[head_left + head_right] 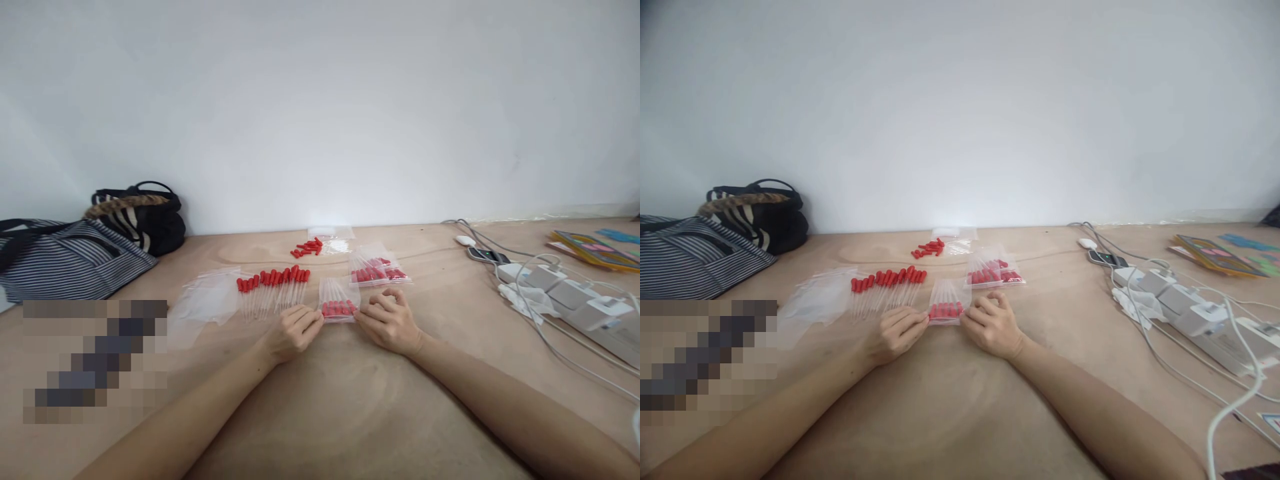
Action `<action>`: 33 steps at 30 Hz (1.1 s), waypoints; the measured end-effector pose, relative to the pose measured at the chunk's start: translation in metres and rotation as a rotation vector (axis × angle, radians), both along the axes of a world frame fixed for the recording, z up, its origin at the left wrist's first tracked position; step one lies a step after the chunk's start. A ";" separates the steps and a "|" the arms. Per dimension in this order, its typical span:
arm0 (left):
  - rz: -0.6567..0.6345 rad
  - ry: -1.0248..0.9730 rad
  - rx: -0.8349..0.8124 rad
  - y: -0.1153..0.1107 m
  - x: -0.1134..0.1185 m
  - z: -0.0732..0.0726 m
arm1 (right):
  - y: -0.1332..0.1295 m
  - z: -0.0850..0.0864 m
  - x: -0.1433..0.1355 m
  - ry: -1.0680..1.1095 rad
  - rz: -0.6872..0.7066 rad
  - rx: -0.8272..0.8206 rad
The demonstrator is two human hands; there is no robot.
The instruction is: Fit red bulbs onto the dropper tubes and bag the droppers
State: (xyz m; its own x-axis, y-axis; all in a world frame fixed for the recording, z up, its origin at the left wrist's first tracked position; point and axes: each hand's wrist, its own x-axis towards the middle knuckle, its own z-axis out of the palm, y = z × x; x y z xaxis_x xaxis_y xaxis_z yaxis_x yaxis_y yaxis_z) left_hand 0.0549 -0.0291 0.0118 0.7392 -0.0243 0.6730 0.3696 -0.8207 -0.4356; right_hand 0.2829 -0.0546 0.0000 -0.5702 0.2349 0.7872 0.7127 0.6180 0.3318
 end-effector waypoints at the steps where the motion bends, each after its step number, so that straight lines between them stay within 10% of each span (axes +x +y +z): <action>1: -0.001 -0.001 -0.005 0.000 0.000 -0.001 | 0.000 0.000 -0.002 0.003 -0.006 0.003; 33: -0.036 -0.063 -0.024 0.000 0.003 -0.001 | 0.006 -0.003 -0.031 0.097 0.043 -0.008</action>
